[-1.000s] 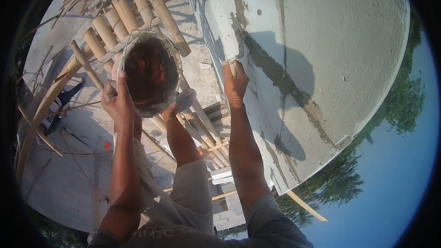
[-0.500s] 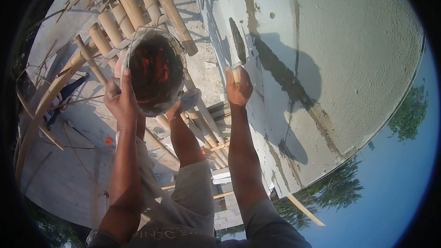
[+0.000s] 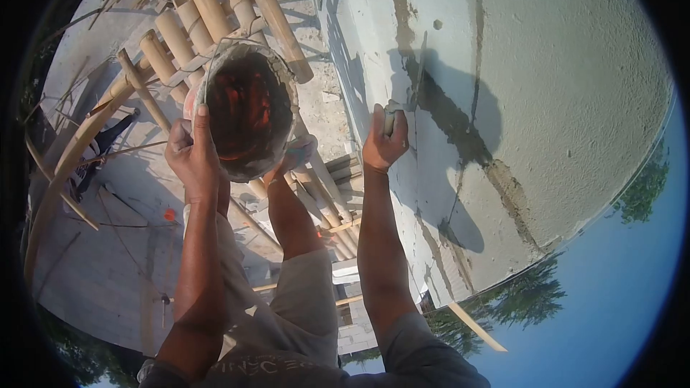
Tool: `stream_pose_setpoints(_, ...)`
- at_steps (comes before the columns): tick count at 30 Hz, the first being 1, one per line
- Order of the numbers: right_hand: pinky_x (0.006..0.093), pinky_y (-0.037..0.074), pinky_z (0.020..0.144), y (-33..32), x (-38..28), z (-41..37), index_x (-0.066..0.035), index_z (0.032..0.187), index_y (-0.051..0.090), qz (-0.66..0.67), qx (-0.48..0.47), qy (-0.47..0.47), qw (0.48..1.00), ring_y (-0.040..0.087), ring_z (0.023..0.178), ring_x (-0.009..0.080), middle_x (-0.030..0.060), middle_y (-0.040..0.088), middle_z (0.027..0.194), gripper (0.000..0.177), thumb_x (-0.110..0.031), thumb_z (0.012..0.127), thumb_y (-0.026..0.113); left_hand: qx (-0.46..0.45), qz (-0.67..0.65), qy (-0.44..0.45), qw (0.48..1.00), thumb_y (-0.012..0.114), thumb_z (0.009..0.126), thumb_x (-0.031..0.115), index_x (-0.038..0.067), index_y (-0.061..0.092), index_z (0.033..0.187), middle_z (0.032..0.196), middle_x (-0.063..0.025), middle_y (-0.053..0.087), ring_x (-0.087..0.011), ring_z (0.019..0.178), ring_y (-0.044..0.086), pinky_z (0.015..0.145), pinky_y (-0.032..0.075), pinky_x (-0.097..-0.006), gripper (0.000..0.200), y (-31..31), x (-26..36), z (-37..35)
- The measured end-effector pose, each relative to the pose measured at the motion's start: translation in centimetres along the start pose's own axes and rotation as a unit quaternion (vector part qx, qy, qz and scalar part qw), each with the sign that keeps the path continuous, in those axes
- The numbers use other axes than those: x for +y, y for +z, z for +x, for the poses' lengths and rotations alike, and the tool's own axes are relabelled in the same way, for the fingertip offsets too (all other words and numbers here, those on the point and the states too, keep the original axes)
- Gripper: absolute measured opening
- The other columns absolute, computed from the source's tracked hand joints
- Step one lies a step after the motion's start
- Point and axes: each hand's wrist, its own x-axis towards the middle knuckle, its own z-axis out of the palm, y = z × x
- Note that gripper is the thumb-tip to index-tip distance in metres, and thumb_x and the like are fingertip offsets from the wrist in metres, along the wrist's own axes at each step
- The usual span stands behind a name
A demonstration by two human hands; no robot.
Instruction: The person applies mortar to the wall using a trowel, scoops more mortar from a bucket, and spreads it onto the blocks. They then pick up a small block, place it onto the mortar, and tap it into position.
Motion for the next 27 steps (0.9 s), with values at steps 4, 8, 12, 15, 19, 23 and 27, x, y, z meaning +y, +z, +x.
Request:
stream_pose_setpoints(4,0.0346,0.055,0.076,-0.7,0.5,1.3,0.005,0.108,0.067,0.011,-0.129,0.029,0.991,0.069,0.095,0.0244,0.0207,0.071,0.094,0.034,-0.022,0.09,0.075,-0.001,0.015,-0.028,0.999,0.072,0.095,0.021,0.011,0.042,0.065,0.064,0.0089,0.039,-0.0021,0.061,0.033,0.053,0.026,-0.0214,0.044,0.0,0.1,-0.3)
stream_pose_setpoints(8,0.0276,0.05,0.06,-1.8,4.1,3.2,0.003,0.112,0.068,0.182,-0.187,0.288,0.921,0.061,0.067,0.0129,0.008,0.07,0.086,0.035,-0.022,0.089,0.075,-0.012,0.025,0.005,1.0,0.071,0.096,0.022,0.011,0.043,0.064,0.063,0.0076,0.041,-0.0025,0.06,0.034,0.053,0.027,-0.0214,0.043,0.1,0.1,0.2)
stream_pose_setpoints(12,0.0279,0.047,0.057,-4.3,4.4,0.5,0.002,0.114,0.067,0.189,-0.157,0.278,0.929,0.055,0.062,0.0096,0.0039,0.067,0.079,0.033,-0.021,0.091,0.071,-0.011,0.018,-0.004,1.0,0.069,0.097,0.021,0.01,0.044,0.065,0.065,0.0062,0.043,-0.0033,0.062,0.036,0.056,0.029,-0.0218,0.042,0.4,0.9,-0.2)
stream_pose_setpoints(15,0.0314,0.049,0.061,-5.2,5.6,-3.6,0.002,0.111,0.067,0.082,-0.111,0.236,0.962,0.057,0.064,0.0149,0.0077,0.067,0.08,0.03,-0.019,0.09,0.072,-0.007,0.03,-0.009,0.999,0.069,0.097,0.02,0.01,0.045,0.065,0.067,0.0061,0.044,-0.0036,0.064,0.036,0.058,0.031,-0.022,0.042,0.1,0.8,-0.1)
stream_pose_setpoints(19,0.0353,0.052,0.067,-5.0,3.4,-7.5,0.002,0.107,0.067,0.043,-0.067,0.257,0.963,0.064,0.07,0.0236,0.0143,0.069,0.086,0.029,-0.019,0.088,0.073,-0.003,-0.005,-0.03,1.0,0.07,0.097,0.02,0.01,0.044,0.065,0.068,0.0063,0.045,-0.0034,0.065,0.036,0.058,0.031,-0.0218,0.042,0.0,0.3,0.2)
stream_pose_setpoints(23,0.036,0.054,0.072,-1.4,0.6,-5.4,0.001,0.105,0.067,-0.001,-0.043,0.022,0.999,0.068,0.076,0.0269,0.0155,0.071,0.09,0.03,-0.022,0.088,0.075,-0.001,-0.008,-0.025,1.0,0.072,0.096,0.021,0.011,0.045,0.065,0.065,0.0075,0.043,-0.0025,0.062,0.035,0.054,0.028,-0.0213,0.042,-0.3,0.3,0.0)
stream_pose_setpoints(27,0.0347,0.054,0.071,1.5,-1.5,0.8,0.0,0.104,0.069,-0.018,-0.079,0.198,0.977,0.068,0.075,0.0246,0.0147,0.073,0.09,0.029,-0.022,0.087,0.077,-0.004,0.021,-0.026,0.999,0.071,0.096,0.022,0.011,0.043,0.064,0.063,0.0069,0.043,-0.0033,0.061,0.035,0.055,0.03,-0.0217,0.044,0.2,1.4,-0.1)
